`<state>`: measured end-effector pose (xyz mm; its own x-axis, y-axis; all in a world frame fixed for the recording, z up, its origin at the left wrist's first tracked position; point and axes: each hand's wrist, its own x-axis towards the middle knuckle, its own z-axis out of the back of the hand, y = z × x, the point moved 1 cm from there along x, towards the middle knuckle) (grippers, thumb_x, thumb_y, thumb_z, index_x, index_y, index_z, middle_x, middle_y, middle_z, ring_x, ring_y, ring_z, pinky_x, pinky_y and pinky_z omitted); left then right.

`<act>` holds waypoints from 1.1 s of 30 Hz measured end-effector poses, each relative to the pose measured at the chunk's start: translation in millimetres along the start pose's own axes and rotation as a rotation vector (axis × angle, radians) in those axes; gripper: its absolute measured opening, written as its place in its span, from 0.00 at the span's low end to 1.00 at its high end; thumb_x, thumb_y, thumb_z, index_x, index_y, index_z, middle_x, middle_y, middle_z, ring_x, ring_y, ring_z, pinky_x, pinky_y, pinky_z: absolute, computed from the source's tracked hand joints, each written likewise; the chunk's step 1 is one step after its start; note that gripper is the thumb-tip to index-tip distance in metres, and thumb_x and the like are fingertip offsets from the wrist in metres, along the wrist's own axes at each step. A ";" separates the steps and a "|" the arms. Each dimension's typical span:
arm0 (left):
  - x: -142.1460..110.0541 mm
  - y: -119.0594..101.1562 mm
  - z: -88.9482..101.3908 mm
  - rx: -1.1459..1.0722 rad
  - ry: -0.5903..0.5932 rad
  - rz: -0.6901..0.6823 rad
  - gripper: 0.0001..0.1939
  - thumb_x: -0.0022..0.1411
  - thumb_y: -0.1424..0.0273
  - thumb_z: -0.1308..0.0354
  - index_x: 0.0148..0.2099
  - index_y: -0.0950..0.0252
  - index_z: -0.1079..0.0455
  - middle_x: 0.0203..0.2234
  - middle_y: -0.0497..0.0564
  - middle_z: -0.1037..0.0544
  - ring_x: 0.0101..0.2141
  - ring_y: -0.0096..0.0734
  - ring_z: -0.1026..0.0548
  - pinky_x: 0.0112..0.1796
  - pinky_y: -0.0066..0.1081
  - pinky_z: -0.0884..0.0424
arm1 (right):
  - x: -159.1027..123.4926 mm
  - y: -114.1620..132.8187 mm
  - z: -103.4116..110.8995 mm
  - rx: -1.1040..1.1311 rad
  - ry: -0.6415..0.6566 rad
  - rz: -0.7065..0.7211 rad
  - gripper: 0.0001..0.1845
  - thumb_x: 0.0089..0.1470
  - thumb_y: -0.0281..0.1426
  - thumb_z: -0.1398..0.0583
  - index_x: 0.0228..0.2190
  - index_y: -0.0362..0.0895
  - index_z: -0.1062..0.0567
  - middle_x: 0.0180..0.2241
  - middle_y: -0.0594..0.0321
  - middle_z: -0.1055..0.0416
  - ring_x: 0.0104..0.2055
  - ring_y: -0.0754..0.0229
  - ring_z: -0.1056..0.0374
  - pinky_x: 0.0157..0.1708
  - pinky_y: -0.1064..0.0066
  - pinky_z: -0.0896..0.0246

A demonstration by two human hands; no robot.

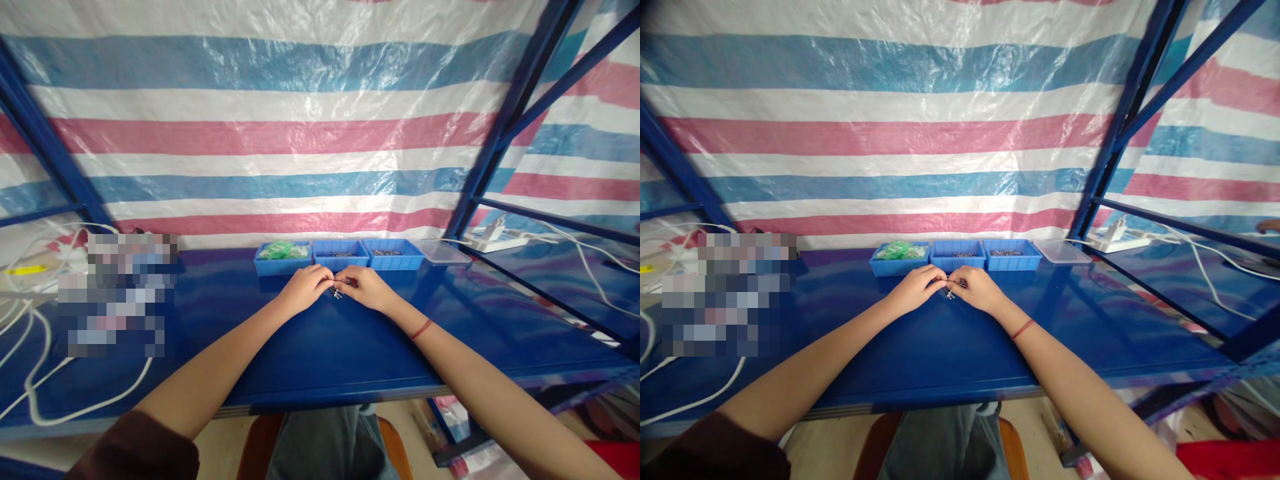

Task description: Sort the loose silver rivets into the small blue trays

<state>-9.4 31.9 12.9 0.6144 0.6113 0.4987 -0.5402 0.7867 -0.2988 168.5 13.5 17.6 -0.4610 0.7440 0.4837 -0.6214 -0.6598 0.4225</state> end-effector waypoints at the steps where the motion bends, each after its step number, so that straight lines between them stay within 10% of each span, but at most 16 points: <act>1: 0.7 -0.9 -0.3 -0.045 -0.036 0.009 0.07 0.62 0.68 0.50 0.36 0.64 0.32 0.34 0.49 0.26 0.36 0.30 0.28 0.39 0.28 0.35 | 0.1 0.0 0.2 -0.008 0.004 0.000 0.08 0.52 0.31 0.43 0.28 0.42 0.25 0.26 0.62 0.30 0.26 0.65 0.38 0.28 0.74 0.44; 17: 2.4 0.3 -16.5 -0.735 -0.312 0.314 0.11 0.54 0.65 0.41 0.38 0.67 0.31 0.32 0.52 0.24 0.35 0.31 0.25 0.39 0.30 0.31 | 0.3 1.0 1.3 0.078 -0.005 -0.011 0.21 0.58 0.40 0.50 0.27 0.42 0.25 0.29 0.59 0.27 0.32 0.61 0.33 0.33 0.71 0.41; 33: 2.3 6.9 -18.8 -0.577 -0.281 0.305 0.10 0.57 0.66 0.45 0.38 0.66 0.30 0.34 0.51 0.23 0.35 0.31 0.26 0.36 0.28 0.32 | 0.8 5.4 5.1 0.102 -0.321 -0.035 0.11 0.53 0.36 0.44 0.32 0.43 0.25 0.27 0.61 0.30 0.28 0.63 0.36 0.29 0.71 0.40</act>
<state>-0.9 40.3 -3.3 0.2704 0.8274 0.4923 -0.2259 0.5516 -0.8029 168.1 10.0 24.2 -0.2071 0.7057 0.6776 -0.5593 -0.6536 0.5098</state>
